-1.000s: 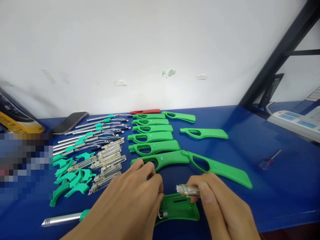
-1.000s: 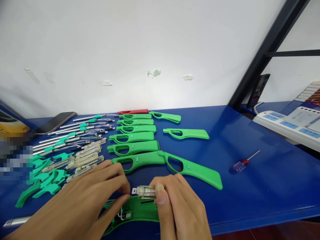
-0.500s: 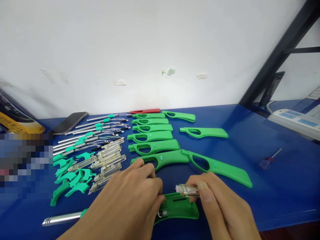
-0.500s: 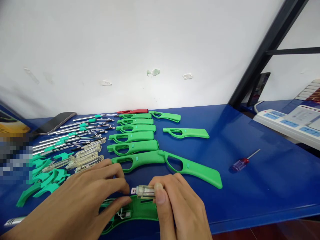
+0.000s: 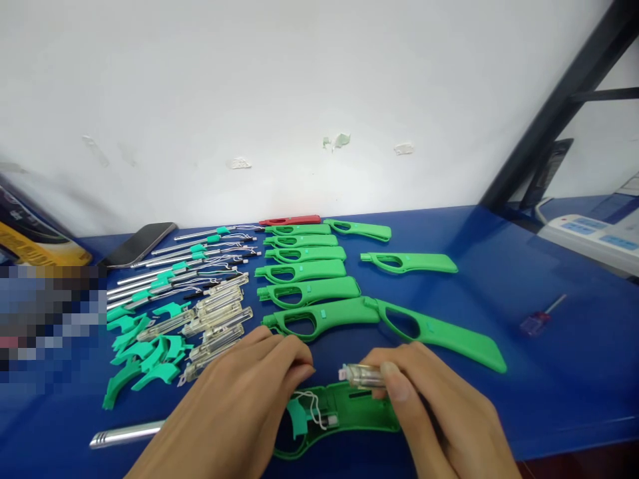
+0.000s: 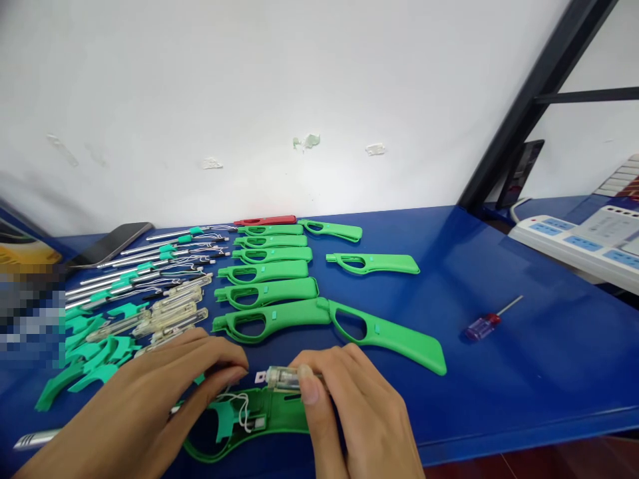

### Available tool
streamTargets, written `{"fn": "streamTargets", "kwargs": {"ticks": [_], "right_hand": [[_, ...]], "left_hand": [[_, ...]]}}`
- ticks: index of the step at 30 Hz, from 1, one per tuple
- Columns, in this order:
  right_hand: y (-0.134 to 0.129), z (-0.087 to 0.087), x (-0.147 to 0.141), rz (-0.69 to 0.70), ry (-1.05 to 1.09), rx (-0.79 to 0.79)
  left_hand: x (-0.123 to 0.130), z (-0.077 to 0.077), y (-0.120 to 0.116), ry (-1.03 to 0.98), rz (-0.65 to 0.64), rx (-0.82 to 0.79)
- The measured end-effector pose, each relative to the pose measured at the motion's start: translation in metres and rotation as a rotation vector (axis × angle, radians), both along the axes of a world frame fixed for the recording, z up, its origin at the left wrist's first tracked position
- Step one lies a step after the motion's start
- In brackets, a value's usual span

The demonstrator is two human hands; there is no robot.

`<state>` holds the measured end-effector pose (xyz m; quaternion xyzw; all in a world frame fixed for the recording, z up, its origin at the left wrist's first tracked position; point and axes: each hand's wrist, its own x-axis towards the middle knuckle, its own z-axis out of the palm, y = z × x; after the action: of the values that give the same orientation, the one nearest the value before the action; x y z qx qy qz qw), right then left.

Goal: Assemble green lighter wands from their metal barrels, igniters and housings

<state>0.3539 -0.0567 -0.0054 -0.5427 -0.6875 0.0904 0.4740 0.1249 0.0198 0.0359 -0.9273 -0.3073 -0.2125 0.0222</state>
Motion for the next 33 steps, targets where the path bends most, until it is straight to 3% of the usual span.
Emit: {"fn": "streamTargets", "kwargs": {"ticks": [9, 18, 23, 33], "right_hand": [[0.004, -0.001, 0.006, 0.066, -0.134, 0.057], [0.008, -0.008, 0.007, 0.094, -0.258, 0.106], [0.009, -0.009, 0.009, 0.095, -0.282, 0.101], [0.008, -0.008, 0.012, 0.123, -0.260, 0.090]], "left_hand": [[-0.015, -0.012, -0.014, -0.208, 0.174, -0.071], [-0.019, -0.015, -0.014, -0.336, 0.236, -0.291], [-0.025, -0.020, -0.018, -0.333, 0.264, -0.223], [-0.024, -0.028, -0.017, -0.327, 0.043, -0.216]]}}
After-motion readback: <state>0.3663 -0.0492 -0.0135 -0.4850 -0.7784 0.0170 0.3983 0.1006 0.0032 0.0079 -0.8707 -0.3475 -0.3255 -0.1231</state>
